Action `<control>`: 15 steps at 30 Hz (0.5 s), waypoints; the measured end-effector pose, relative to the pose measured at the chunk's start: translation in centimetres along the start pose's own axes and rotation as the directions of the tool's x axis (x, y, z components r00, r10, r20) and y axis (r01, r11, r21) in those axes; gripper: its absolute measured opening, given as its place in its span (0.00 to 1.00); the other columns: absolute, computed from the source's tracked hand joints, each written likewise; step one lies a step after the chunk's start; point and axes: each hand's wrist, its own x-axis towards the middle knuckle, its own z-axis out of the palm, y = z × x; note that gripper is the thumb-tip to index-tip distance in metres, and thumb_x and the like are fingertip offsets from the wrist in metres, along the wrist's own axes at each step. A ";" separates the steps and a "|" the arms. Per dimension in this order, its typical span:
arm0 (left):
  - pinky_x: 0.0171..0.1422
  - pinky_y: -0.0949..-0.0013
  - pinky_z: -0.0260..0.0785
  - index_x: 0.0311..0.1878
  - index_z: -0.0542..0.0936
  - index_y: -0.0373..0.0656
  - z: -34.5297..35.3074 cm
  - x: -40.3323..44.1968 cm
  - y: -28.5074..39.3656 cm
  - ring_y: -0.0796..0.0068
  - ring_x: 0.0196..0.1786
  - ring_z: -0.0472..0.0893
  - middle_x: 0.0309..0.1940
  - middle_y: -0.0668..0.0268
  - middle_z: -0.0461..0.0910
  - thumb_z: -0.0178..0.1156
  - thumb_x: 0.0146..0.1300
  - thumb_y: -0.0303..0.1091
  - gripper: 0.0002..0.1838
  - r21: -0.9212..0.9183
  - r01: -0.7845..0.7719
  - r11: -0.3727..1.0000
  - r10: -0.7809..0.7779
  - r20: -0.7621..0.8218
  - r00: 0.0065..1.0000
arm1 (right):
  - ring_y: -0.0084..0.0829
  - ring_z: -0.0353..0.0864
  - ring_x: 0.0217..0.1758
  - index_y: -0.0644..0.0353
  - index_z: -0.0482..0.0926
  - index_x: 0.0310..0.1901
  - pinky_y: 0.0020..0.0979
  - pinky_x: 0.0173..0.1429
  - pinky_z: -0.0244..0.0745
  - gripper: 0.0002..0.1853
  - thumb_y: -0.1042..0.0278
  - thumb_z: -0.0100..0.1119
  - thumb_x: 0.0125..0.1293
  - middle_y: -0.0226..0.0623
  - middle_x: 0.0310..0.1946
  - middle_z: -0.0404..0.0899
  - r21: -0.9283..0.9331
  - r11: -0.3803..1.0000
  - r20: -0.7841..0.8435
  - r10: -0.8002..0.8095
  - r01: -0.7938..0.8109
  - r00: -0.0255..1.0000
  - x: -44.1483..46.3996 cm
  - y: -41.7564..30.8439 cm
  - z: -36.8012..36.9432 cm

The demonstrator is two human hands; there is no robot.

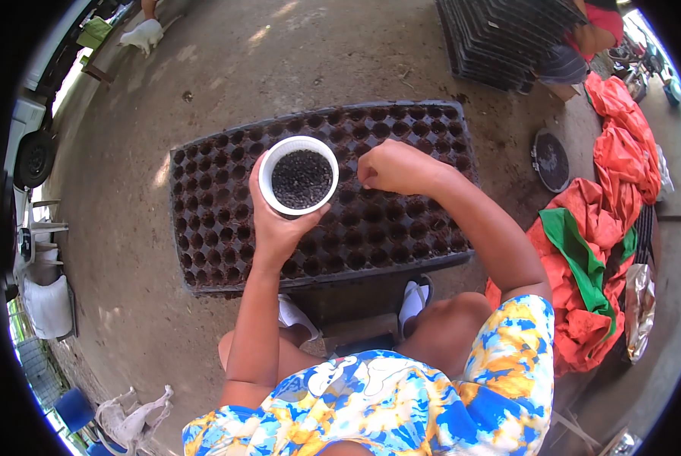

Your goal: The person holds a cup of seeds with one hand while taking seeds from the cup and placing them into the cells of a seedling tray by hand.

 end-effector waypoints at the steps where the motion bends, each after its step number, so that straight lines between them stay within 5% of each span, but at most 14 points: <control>1: 0.67 0.64 0.64 0.69 0.54 0.37 0.0 0.0 -0.1 0.67 0.62 0.72 0.60 0.57 0.69 0.78 0.39 0.28 0.55 0.003 -0.002 1.000 0.002 0.002 1.000 | 0.42 0.84 0.38 0.63 0.83 0.37 0.36 0.44 0.77 0.08 0.73 0.62 0.55 0.44 0.32 0.84 -0.017 1.000 -0.023 0.002 -0.003 1.000 -0.1 -0.1 -0.1; 3: 0.67 0.64 0.64 0.69 0.54 0.37 0.0 0.0 -0.3 0.67 0.62 0.72 0.59 0.57 0.70 0.78 0.39 0.29 0.55 0.009 -0.006 1.000 0.006 0.004 1.000 | 0.42 0.84 0.36 0.63 0.83 0.36 0.35 0.43 0.77 0.07 0.74 0.62 0.55 0.43 0.31 0.83 -0.051 0.999 -0.069 0.004 -0.007 0.998 -0.3 -0.4 -0.3; 6: 0.67 0.64 0.64 0.69 0.54 0.37 0.0 -0.1 -0.4 0.66 0.61 0.72 0.59 0.57 0.70 0.79 0.38 0.29 0.56 0.068 0.004 0.998 -0.005 0.013 1.000 | 0.42 0.82 0.35 0.63 0.83 0.35 0.35 0.42 0.77 0.06 0.72 0.63 0.56 0.41 0.29 0.82 -0.054 0.994 -0.343 -0.108 0.095 0.933 -1.4 -4.1 -2.3; 9: 0.66 0.64 0.64 0.69 0.54 0.37 0.7 -0.3 0.3 0.66 0.61 0.73 0.59 0.56 0.70 0.79 0.37 0.30 0.56 0.132 0.042 0.990 -0.046 0.026 0.999 | 0.42 0.82 0.35 0.63 0.82 0.35 0.35 0.42 0.77 0.06 0.72 0.64 0.55 0.40 0.31 0.81 -0.089 0.939 -0.329 -0.342 0.332 0.880 -0.7 -6.1 -0.9; 11: 0.66 0.63 0.65 0.70 0.54 0.39 1.2 -0.5 0.6 0.65 0.61 0.72 0.60 0.56 0.70 0.79 0.37 0.30 0.57 0.132 0.063 0.989 -0.069 0.043 0.997 | 0.42 0.82 0.37 0.63 0.80 0.35 0.36 0.42 0.79 0.08 0.75 0.64 0.51 0.40 0.33 0.80 -0.456 0.825 -0.124 -0.430 0.334 0.894 0.2 -7.0 0.7; 15: 0.66 0.62 0.65 0.70 0.54 0.40 1.6 -0.6 1.4 0.64 0.62 0.72 0.60 0.57 0.69 0.79 0.36 0.30 0.57 0.235 0.030 0.972 -0.044 0.055 0.998 | 0.43 0.82 0.38 0.64 0.78 0.33 0.39 0.43 0.80 0.08 0.76 0.63 0.49 0.40 0.35 0.80 -0.480 0.826 -0.040 -0.356 0.295 0.933 1.0 -8.2 1.5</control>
